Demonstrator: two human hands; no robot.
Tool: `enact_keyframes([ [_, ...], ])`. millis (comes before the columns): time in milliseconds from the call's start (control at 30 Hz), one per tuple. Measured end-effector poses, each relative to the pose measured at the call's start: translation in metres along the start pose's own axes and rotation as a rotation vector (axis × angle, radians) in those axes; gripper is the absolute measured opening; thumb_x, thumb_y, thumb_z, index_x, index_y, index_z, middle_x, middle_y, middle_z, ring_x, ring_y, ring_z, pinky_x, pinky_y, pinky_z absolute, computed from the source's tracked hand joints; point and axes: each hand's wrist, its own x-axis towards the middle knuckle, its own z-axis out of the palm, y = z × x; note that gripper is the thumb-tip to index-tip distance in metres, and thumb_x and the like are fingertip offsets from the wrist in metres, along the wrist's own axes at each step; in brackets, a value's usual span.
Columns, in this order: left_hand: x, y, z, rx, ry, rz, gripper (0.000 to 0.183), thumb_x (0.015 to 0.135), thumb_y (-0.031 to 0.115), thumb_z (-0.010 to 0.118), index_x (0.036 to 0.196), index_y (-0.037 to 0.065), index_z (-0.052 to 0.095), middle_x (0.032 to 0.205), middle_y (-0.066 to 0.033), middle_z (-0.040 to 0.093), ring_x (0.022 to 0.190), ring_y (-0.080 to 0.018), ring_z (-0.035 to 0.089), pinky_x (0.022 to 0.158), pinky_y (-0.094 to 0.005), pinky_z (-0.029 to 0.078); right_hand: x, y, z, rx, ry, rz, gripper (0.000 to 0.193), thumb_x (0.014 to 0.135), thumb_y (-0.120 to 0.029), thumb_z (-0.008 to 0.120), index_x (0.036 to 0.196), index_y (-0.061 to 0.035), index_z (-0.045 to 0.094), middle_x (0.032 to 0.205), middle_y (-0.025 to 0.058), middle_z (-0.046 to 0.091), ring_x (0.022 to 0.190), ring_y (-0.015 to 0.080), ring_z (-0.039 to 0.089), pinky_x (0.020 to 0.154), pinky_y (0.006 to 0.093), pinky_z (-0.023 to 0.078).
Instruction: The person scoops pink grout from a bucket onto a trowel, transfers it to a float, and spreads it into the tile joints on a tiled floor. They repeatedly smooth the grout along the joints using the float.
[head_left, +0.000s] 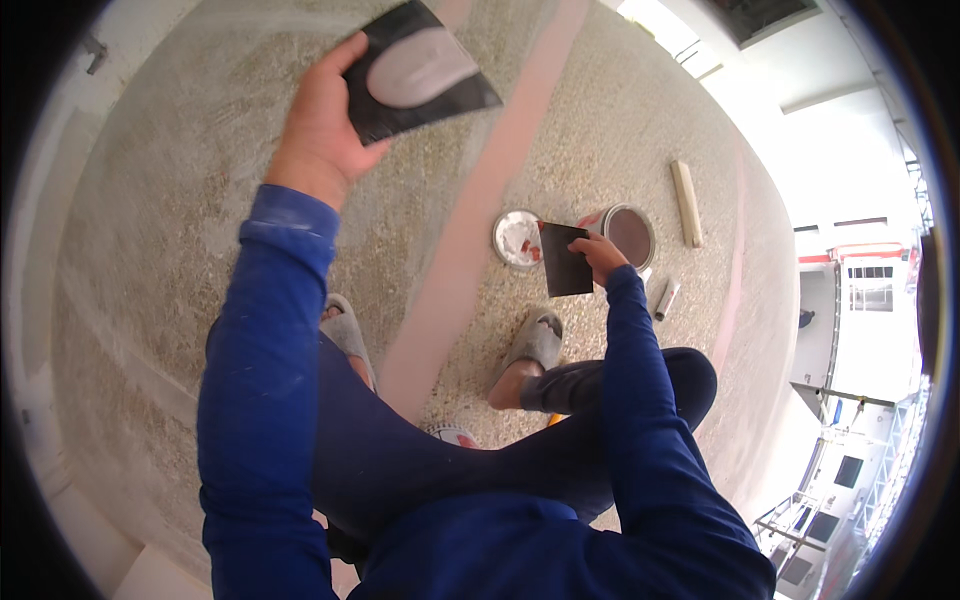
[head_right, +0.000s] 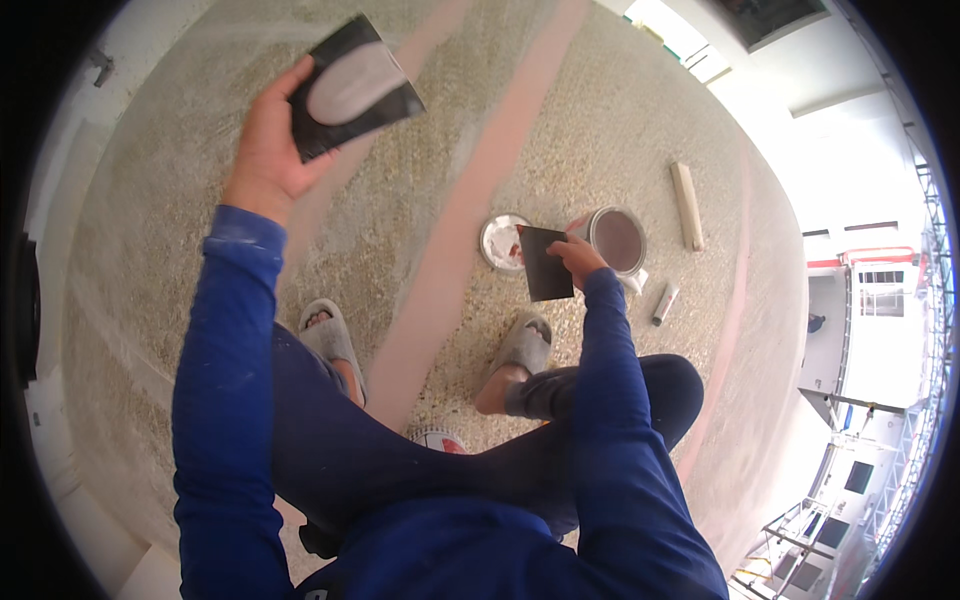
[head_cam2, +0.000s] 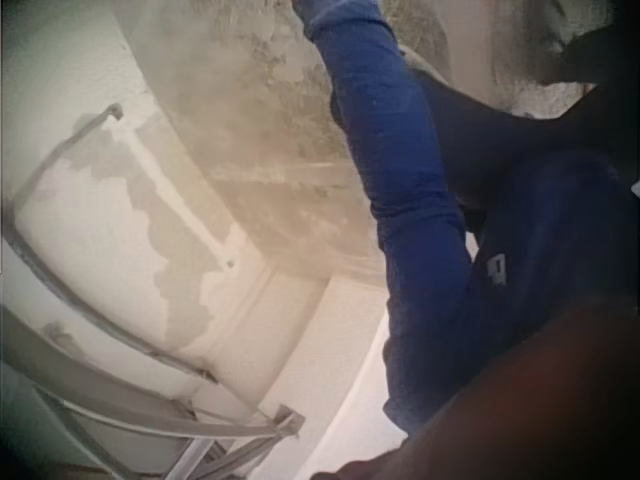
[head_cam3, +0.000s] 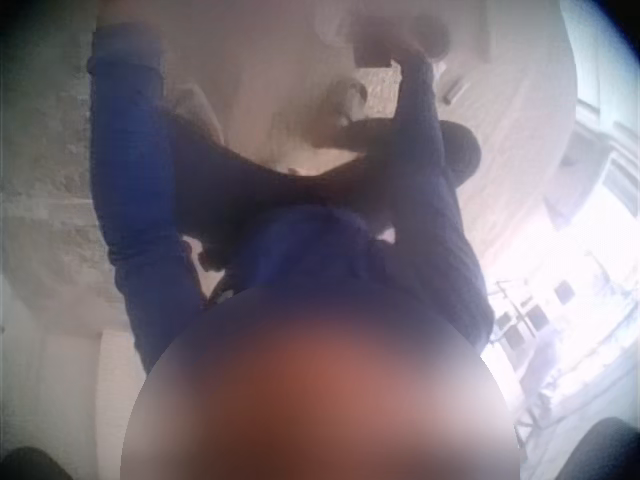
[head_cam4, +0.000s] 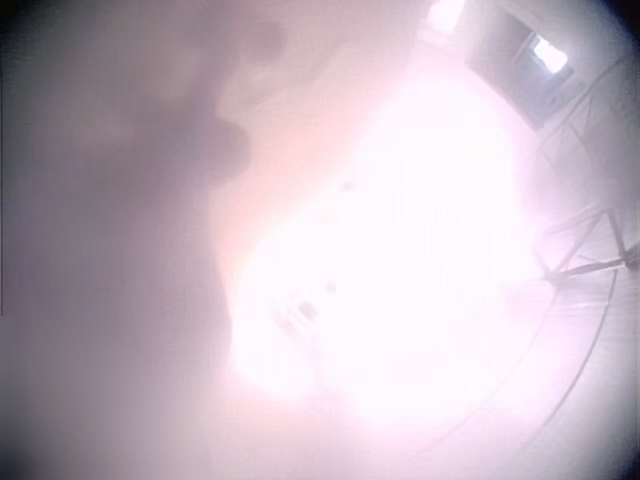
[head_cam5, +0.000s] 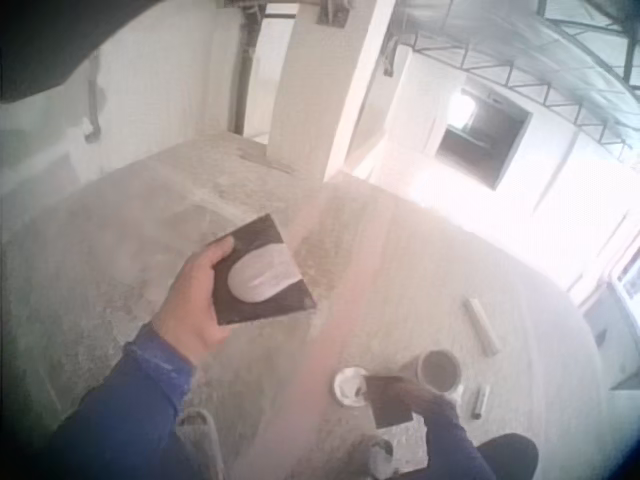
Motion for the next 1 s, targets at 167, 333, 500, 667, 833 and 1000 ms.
enact_keyframes([
  [167,-0.002,-0.03,0.003,-0.155,-0.15,-0.053,0.029,0.098,0.033,0.062,0.117,0.012,0.068,0.117,-0.005,0.072,0.106,-0.0247,0.069,0.095,-0.0442,0.055,-0.106,-0.106,-0.031,0.227,-0.13,-0.171,0.041,0.089,-0.01,0.066,0.128,0.0035,0.062,0.115,0.0126,0.07,0.108,0.0215,0.065,0.097,0.0328,0.05],
  [333,-0.023,-0.051,0.014,-0.078,-0.237,-0.198,0.031,0.101,0.033,0.059,0.117,0.009,0.068,0.115,-0.0063,0.072,0.105,-0.0237,0.07,0.092,-0.0412,0.058,-0.239,-0.227,-0.048,-0.068,-0.086,-0.535,0.048,0.088,-0.003,0.06,0.136,0.0045,0.058,0.127,0.0134,0.067,0.116,0.0212,0.064,0.105,0.0326,0.047],
  [500,-0.055,-0.059,0.031,-0.017,-0.428,-0.272,0.04,0.105,0.036,0.052,0.126,0.003,0.062,0.119,-0.0132,0.071,0.103,-0.0272,0.072,0.091,-0.0445,0.06,-0.321,-0.302,-0.014,-0.934,-0.061,-1.081,0.06,0.08,0.014,0.055,0.135,-0.007,0.063,0.129,0.014,0.066,0.119,0.0312,0.062,0.104,0.0416,0.047],
  [667,-0.078,-0.061,0.04,-0.001,-0.515,-0.233,0.042,0.106,0.037,0.052,0.128,0.002,0.061,0.12,-0.0132,0.069,0.105,-0.0257,0.071,0.091,-0.0428,0.059,-0.348,-0.301,0.023,-1.391,0.109,-1.258,0.07,0.072,0.014,0.062,0.133,-0.0185,0.067,0.135,0.0055,0.064,0.122,0.0317,0.057,0.106,0.0444,0.043],
  [833,-0.092,-0.064,0.043,0.036,-0.509,-0.152,0.039,0.106,0.034,0.051,0.126,0.001,0.059,0.118,-0.0128,0.067,0.105,-0.0238,0.069,0.089,-0.0407,0.059,-0.352,-0.303,0.05,-1.446,0.187,-1.299,0.064,0.075,0.008,0.064,0.131,-0.0232,0.068,0.137,0.0022,0.063,0.127,0.0306,0.054,0.111,0.0467,0.04],
  [1000,-0.095,-0.06,0.04,0.015,-0.521,-0.144,0.037,0.106,0.032,0.05,0.125,0.001,0.058,0.117,-0.0123,0.066,0.104,-0.0231,0.069,0.087,-0.0405,0.06,-0.356,-0.312,0.043,-1.661,0.172,-1.308,0.055,0.081,-0.001,0.065,0.129,-0.0269,0.069,0.142,0.0027,0.06,0.131,0.0317,0.052,0.113,0.0518,0.038],
])
